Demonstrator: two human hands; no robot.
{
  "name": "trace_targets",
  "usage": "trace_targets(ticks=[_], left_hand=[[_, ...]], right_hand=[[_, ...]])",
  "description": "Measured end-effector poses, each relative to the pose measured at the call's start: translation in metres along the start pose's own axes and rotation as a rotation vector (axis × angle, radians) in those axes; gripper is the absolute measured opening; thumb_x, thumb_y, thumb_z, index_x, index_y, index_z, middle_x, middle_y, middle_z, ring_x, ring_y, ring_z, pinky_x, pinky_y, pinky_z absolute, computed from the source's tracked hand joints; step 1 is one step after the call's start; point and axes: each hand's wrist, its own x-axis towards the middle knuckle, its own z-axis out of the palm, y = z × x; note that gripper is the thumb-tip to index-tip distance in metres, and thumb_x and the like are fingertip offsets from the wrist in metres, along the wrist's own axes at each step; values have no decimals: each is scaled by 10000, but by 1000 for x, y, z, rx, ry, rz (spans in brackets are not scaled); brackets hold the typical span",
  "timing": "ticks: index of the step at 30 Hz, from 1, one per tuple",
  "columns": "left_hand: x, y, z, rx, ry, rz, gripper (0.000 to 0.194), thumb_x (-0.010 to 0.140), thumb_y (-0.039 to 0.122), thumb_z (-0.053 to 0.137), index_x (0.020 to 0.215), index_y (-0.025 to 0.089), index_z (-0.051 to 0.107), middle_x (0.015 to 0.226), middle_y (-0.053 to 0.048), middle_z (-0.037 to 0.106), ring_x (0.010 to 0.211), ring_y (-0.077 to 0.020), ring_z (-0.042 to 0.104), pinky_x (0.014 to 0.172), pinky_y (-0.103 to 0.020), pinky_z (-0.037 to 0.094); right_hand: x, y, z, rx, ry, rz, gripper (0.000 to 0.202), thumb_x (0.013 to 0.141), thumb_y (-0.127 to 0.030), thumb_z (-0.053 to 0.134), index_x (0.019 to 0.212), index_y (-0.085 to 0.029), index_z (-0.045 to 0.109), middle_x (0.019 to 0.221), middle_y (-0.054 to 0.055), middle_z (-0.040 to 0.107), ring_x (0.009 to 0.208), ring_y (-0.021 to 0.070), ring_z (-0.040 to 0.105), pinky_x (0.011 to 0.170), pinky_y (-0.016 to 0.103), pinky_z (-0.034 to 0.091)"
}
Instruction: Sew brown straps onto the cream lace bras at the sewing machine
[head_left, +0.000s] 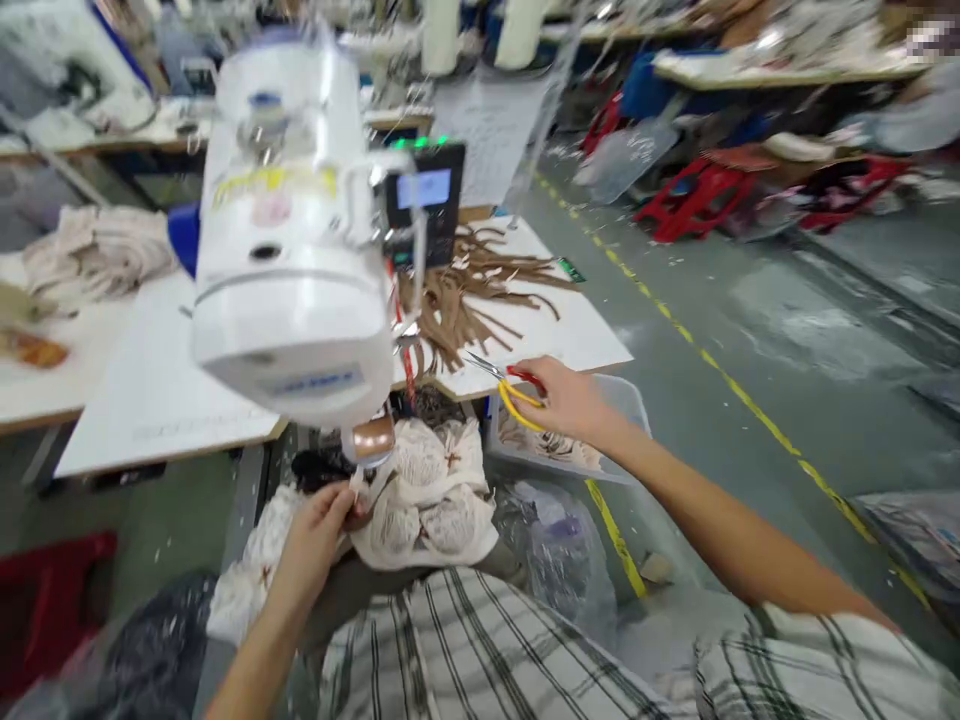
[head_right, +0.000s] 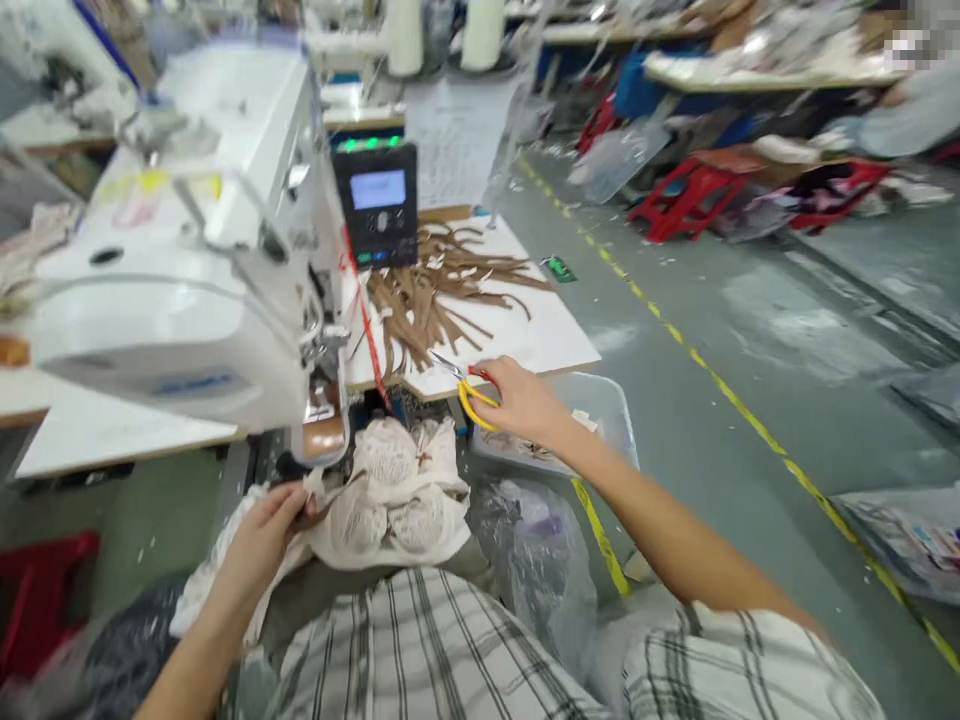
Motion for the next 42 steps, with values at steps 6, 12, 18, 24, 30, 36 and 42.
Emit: trace_targets(ticks=[6,12,18,24,30,36,42], left_hand=[[-6,5,8,-141,-103,-46,295,841,444,697,803,153,667,756,-10,616,676,-94,552,643,-193,454],[-16,7,10,-81,-123,-41,268,882,414,630,832,152,657,788,-23,627,744,-123,583,761,-263,518],[-15,7,9,83,-142,46,187,893,281,499,786,166,600,808,-11,590,769,-119,545,769,-245,490],[-10,6,0,129,-146,65,251,932,416,499,819,194,531,751,22,481,681,-111,459,662,-225,461],[-10,12,-8,207,-146,100,347,934,486,528,791,176,586,776,-7,572,687,-113,527,711,-255,514],[-9,16,-8,223,-163,52,316,904,440,577,766,158,615,749,-17,623,685,-124,602,706,-267,551],[-8,14,-10,202,-112,47,321,892,442,583,738,162,614,723,-15,622,670,-122,601,675,-255,550]], right_hand=[[-98,-91,46,360,-98,-187,332,870,-335,626,1173,-206,583,1127,98,651,984,247,651,803,367,546],[-89,-144,75,434,60,-245,363,884,-317,642,1217,-195,569,1123,111,642,1021,252,648,832,391,562],[-68,-154,74,497,-40,-289,331,922,-351,619,1235,-258,564,1159,92,668,1056,255,653,857,403,564],[-79,-147,79,659,-105,-121,293,869,-291,645,1158,-298,594,1047,49,682,820,213,654,724,364,561],[-85,-152,85,714,-92,-86,421,741,-226,682,1141,-275,561,1017,57,627,709,179,564,643,335,519],[-74,-164,91,724,-88,-129,446,743,-241,708,1168,-266,577,1072,58,656,762,183,592,697,341,524],[-75,-164,96,779,-142,-71,397,812,-312,719,1196,-305,618,1089,39,686,882,212,658,767,364,555]])
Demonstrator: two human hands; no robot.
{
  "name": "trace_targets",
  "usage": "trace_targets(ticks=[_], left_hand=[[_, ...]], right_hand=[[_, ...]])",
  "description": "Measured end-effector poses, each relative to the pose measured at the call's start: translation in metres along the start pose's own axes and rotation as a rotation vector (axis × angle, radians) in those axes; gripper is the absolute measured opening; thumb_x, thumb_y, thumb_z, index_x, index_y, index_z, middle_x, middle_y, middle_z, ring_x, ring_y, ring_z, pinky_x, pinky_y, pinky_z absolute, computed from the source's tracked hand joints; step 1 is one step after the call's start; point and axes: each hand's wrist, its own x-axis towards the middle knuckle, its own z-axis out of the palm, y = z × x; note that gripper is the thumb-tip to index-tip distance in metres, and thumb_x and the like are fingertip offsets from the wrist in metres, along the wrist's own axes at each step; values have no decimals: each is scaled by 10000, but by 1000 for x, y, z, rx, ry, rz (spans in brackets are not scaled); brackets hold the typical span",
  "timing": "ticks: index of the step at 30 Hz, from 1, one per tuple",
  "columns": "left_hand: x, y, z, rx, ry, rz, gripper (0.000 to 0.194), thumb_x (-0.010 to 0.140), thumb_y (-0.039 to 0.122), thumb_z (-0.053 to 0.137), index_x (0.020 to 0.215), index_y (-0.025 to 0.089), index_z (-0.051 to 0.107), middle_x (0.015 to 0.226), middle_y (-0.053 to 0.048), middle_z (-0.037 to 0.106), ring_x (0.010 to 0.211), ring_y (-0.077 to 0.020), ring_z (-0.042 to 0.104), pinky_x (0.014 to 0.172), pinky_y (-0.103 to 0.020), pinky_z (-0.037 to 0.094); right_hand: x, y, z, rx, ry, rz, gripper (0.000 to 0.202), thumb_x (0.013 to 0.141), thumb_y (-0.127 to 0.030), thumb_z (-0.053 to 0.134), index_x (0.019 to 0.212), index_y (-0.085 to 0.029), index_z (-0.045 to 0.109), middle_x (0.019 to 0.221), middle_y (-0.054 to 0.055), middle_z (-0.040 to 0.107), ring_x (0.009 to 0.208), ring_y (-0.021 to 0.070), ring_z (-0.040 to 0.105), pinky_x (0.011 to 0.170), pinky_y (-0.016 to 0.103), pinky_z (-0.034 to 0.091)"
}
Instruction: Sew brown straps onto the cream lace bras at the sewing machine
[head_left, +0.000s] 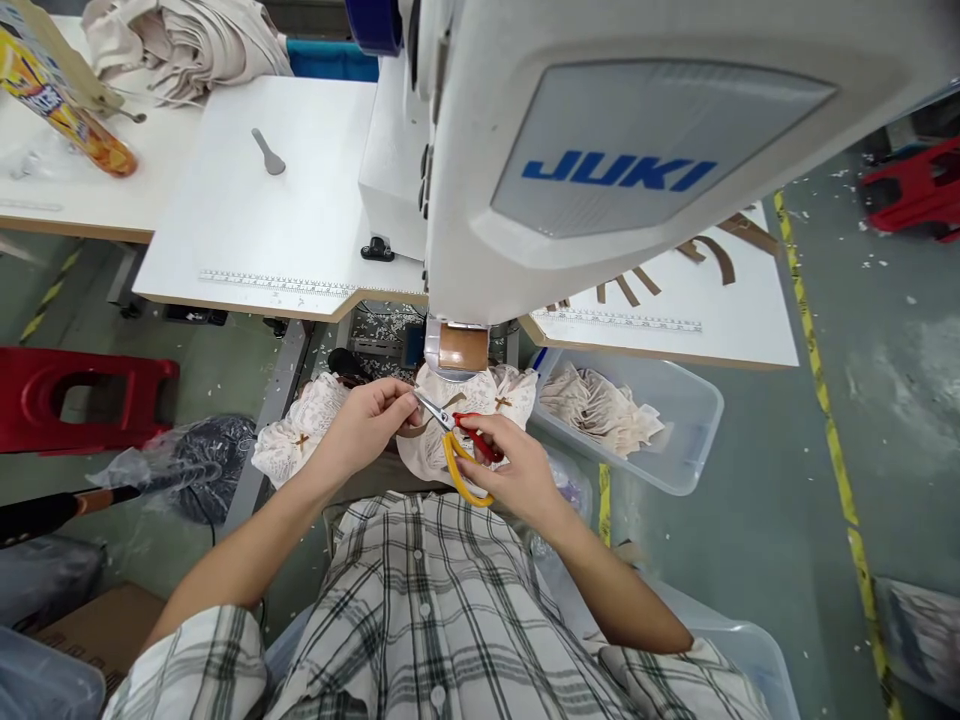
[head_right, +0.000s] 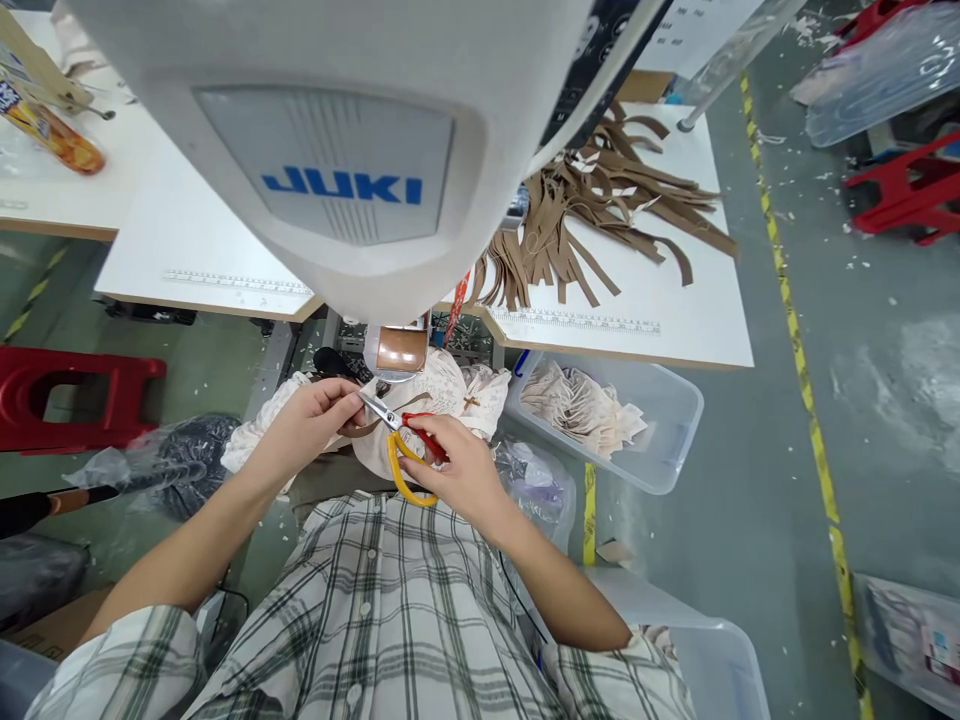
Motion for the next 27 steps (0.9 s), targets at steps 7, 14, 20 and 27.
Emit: trace_targets(ticks=[7,14,20,27], left_hand=[[2,-1,5,-110,126,-5,273,872,422,610,769,169,620,737,-10,638,657,-113,573,674,-256,542],[1,-4,-13,540,329,242,245,892,338,541,996,180,697,732,-14,676,651,-138,588,608,-231,453],[2,12,-31,710,95,214,304,923,334,474,1078,200,699,952,-83,759,849,-221,701,697,-273,508],[14,19,-36,977,-12,303,265,954,346,460,1045,215,672,996,-106,731,942,-279,669,801,-368,490]], right_hand=[[-11,4,-3,45,26,115,316,846,-356,689,1159,-314,684,1008,43,721,752,188,680,634,326,583],[-15,42,-57,-148,76,176,294,833,-413,676,1096,-286,708,937,41,731,642,183,639,585,340,549],[67,77,-145,-625,366,258,394,867,-433,589,1165,-195,685,1053,121,723,880,295,666,705,400,517],[94,57,-147,-576,447,16,338,916,-347,557,1182,-171,667,1218,153,665,1148,317,601,982,490,480]])
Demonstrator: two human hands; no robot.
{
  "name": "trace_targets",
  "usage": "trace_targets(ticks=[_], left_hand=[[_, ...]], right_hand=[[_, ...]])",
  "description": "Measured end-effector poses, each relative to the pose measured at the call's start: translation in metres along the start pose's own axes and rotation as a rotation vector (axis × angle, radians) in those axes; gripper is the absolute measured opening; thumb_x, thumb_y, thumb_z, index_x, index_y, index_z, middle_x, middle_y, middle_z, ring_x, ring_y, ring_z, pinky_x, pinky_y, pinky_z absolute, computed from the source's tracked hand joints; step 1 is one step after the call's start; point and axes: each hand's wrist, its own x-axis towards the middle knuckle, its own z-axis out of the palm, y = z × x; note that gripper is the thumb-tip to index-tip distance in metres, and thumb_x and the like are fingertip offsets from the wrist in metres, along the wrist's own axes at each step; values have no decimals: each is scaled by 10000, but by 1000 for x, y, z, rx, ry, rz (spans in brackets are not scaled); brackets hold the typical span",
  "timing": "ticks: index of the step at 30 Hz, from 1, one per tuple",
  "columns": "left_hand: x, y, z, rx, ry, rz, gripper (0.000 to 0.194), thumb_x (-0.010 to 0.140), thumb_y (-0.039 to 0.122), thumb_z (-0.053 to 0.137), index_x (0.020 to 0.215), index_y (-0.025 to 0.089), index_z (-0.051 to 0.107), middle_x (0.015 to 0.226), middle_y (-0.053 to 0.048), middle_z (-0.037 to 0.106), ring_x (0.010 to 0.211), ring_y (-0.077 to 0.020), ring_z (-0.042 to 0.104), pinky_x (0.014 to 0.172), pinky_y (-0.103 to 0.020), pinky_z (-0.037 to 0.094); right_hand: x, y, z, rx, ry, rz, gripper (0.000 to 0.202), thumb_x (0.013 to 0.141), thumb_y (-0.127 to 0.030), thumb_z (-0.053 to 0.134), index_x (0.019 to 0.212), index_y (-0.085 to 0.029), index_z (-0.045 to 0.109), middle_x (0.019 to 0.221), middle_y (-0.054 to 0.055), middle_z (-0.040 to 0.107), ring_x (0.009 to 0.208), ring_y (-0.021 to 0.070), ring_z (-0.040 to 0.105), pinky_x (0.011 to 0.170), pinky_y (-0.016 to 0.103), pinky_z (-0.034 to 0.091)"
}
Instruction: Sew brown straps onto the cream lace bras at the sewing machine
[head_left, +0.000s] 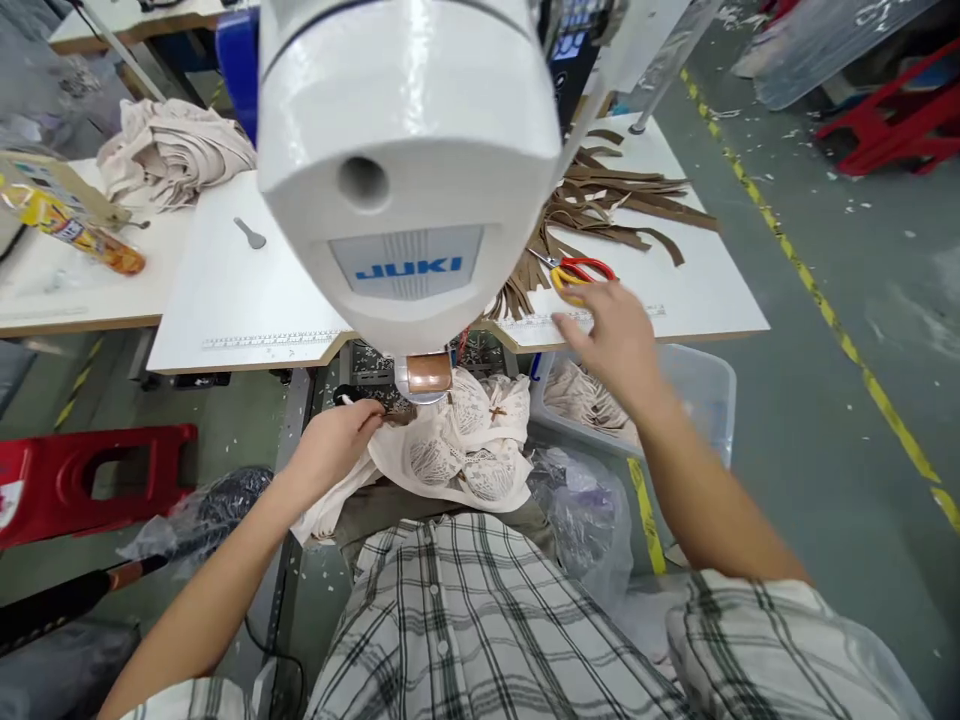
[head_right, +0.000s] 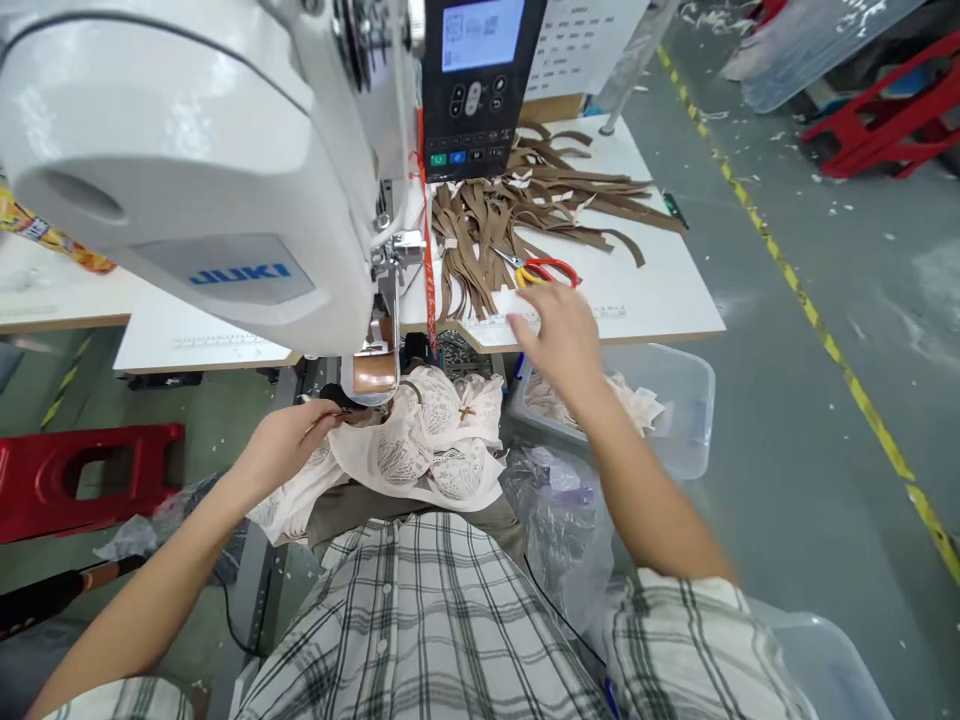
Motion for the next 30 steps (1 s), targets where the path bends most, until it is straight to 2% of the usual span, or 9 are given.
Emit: trace_targets(ticks=[1,4,7,10,13,18,23,26,30], left_hand=[[0,3,5,86,66,63,250,951,331,465,962,204,680,999,-122,714,952,-287,647,824,-392,477],[-3,22,25,169,129,278,301,974,316,426,806,182,636,889,-123,677,866,-257,610,798,-386,457],[-8,48,41,122,59,349,368,1000,381,379,759,192,582,667,-54,604,638,-191,552,621,-310,392],[-10,70,46,-31,110,280,364,999,418,372,762,205,548,644,-28,583,585,-160,526,568,-289,334],[-10,82,43,-294,213,148,331,1011,394,361,782,214,519,639,4,557,558,-134,498,556,-274,335],[-8,92,40,-535,291,71,306,1017,368,393,774,211,492,637,30,529,556,-112,469,540,-248,342],[-1,94,44,-573,306,5,331,1015,380,410,753,203,507,611,41,517,554,-106,463,529,-231,339],[2,88,42,-508,355,-50,344,1009,391,437,754,199,565,573,50,519,523,-96,462,507,-216,333],[3,74,36,-230,504,51,242,971,349,543,1115,193,659,656,39,656,558,-101,554,567,-217,386]], right_hand=[[-17,-16,1,116,-48,9,322,924,-393,564,1148,-191,676,1163,130,688,1089,295,632,940,466,510],[-75,-63,10,460,-538,-187,400,901,-549,599,1164,-258,677,1183,75,702,1063,257,663,936,425,531],[-109,-95,24,689,-695,-251,727,743,-730,663,1286,-249,605,1291,102,651,1184,303,608,1013,447,487],[-115,-111,33,1025,-635,-45,709,803,-821,465,1150,-225,632,1086,80,689,998,259,656,890,395,534],[-109,-117,30,1210,-484,193,592,925,-741,331,929,-215,602,848,37,632,774,186,614,732,325,529],[-99,-118,17,1113,-512,174,574,946,-702,343,749,-206,555,694,15,538,632,147,499,569,279,421],[-76,-127,16,1228,-319,311,291,919,-498,584,869,-213,605,711,-7,614,627,121,553,574,240,431],[-56,-132,15,1212,-299,309,185,865,-379,656,835,-206,597,651,-22,622,581,108,554,557,227,427],[-30,-130,15,1018,-249,278,159,841,-326,647,782,-193,583,607,-32,589,513,87,480,495,217,354]])
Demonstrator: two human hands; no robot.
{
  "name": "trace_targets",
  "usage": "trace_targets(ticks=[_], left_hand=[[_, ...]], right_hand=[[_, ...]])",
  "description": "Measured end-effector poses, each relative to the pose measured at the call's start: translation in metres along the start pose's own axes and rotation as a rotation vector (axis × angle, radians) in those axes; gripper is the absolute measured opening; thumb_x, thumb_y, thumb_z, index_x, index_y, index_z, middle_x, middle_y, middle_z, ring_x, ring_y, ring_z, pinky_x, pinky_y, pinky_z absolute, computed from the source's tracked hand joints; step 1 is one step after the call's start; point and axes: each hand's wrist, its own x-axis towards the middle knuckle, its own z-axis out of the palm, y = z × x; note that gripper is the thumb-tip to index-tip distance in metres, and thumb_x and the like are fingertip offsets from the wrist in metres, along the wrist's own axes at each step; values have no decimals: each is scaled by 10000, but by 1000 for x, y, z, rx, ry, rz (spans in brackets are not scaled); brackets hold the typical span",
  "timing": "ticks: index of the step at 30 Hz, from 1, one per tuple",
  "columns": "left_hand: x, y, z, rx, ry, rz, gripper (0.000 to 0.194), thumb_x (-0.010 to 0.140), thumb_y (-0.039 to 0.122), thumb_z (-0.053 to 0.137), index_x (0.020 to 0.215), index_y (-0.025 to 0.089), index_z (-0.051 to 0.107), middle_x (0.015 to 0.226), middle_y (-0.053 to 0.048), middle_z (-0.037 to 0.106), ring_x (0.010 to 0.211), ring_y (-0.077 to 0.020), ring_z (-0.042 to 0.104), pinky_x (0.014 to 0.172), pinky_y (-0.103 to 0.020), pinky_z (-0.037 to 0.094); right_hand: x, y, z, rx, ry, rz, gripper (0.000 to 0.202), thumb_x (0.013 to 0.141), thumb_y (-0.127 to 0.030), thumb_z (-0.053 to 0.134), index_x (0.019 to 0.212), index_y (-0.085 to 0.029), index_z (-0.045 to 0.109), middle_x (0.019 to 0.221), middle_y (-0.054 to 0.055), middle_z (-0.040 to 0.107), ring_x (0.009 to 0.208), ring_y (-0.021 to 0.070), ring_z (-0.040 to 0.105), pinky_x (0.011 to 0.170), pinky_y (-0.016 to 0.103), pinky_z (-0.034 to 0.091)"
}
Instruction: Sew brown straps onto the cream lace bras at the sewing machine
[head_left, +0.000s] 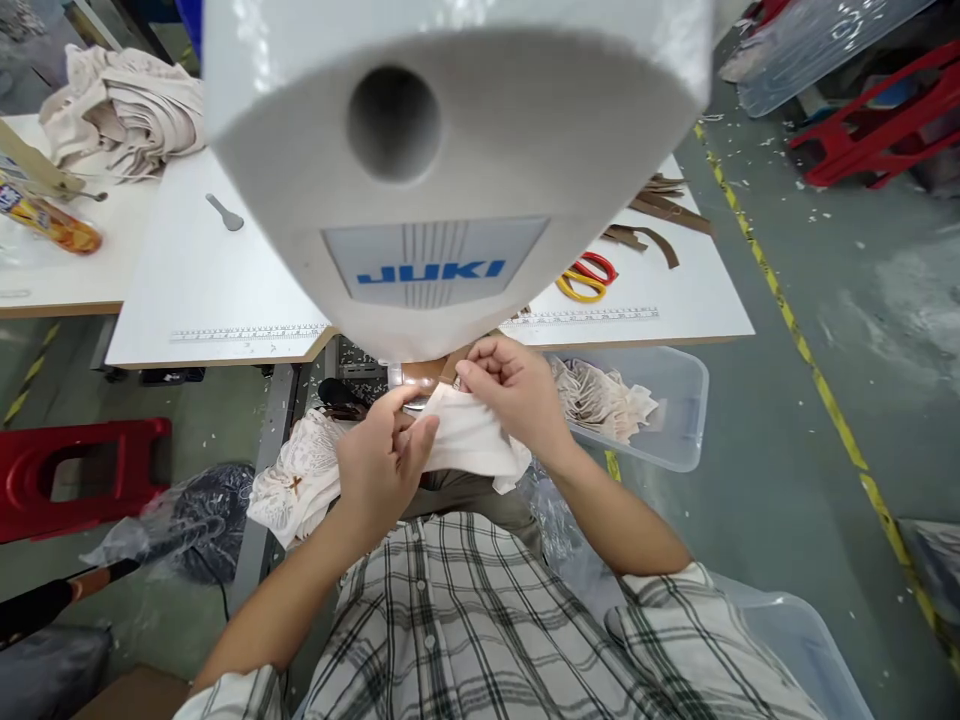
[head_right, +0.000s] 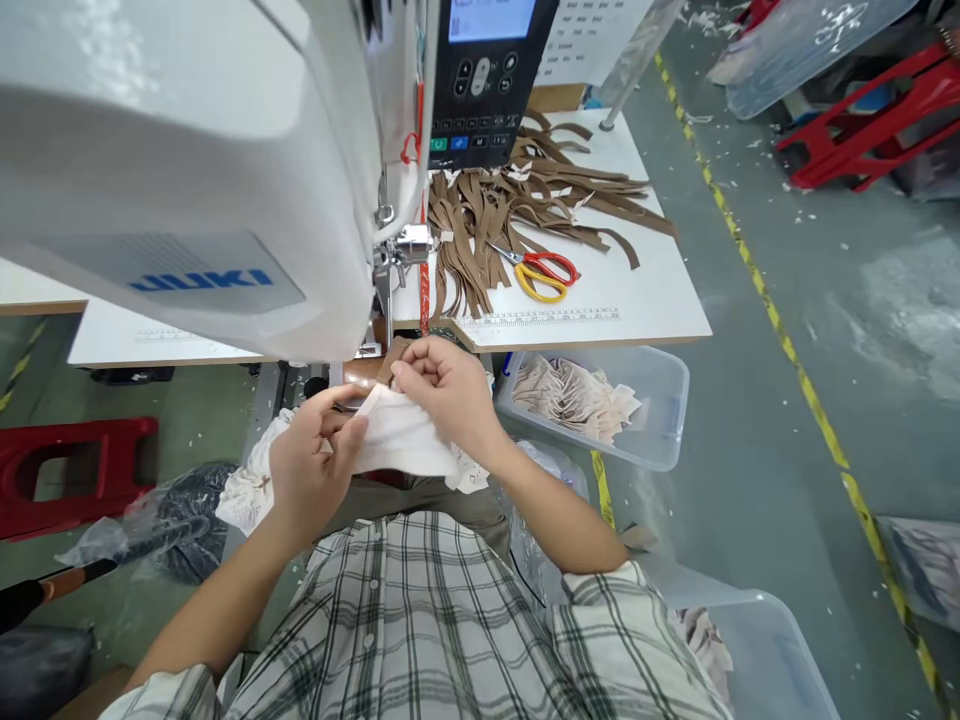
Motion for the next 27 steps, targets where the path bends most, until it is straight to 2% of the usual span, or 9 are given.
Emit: trace_targets(ticks=[3,5,12,17,22,27], left_hand=[[4,-8,-2,221,20,208,251,975,288,536,1145,194,695,699,9,710,615,-122,614,601,-237,383],[8,-11,-3,310,20,268,262,982,266,518,1127,194,723,689,4,719,605,-125,616,582,-249,361],[20,-9,-5,452,59,248,299,973,295,515,1137,209,749,566,22,663,496,-123,536,503,-275,285],[23,-12,-6,479,78,236,293,967,302,525,1126,217,757,581,15,688,495,-126,551,495,-278,274],[25,-14,-8,491,68,230,291,968,307,521,1121,230,756,655,10,738,514,-131,582,504,-280,290],[25,-16,-8,478,63,249,285,966,289,527,1117,211,756,747,-2,773,532,-127,604,507,-280,308]], right_hand=[[18,-1,-4,-140,-21,-58,143,838,-299,622,762,-190,571,556,-59,493,494,77,397,492,224,307],[30,-2,-5,-219,-55,-113,109,831,-268,608,769,-187,569,562,-59,492,511,83,408,517,236,322],[52,-5,-3,-421,-99,-293,76,851,-258,563,806,-199,579,671,-21,622,631,150,534,634,291,388],[58,-3,1,-569,-73,-277,124,866,-292,552,780,-202,561,587,-25,558,589,156,479,611,293,362],[62,-1,3,-560,-66,-245,133,884,-315,539,877,-198,602,590,-25,562,601,167,491,605,292,367],[61,-4,2,-536,-71,-222,130,877,-304,540,871,-198,614,606,-19,568,622,175,506,615,296,382]])
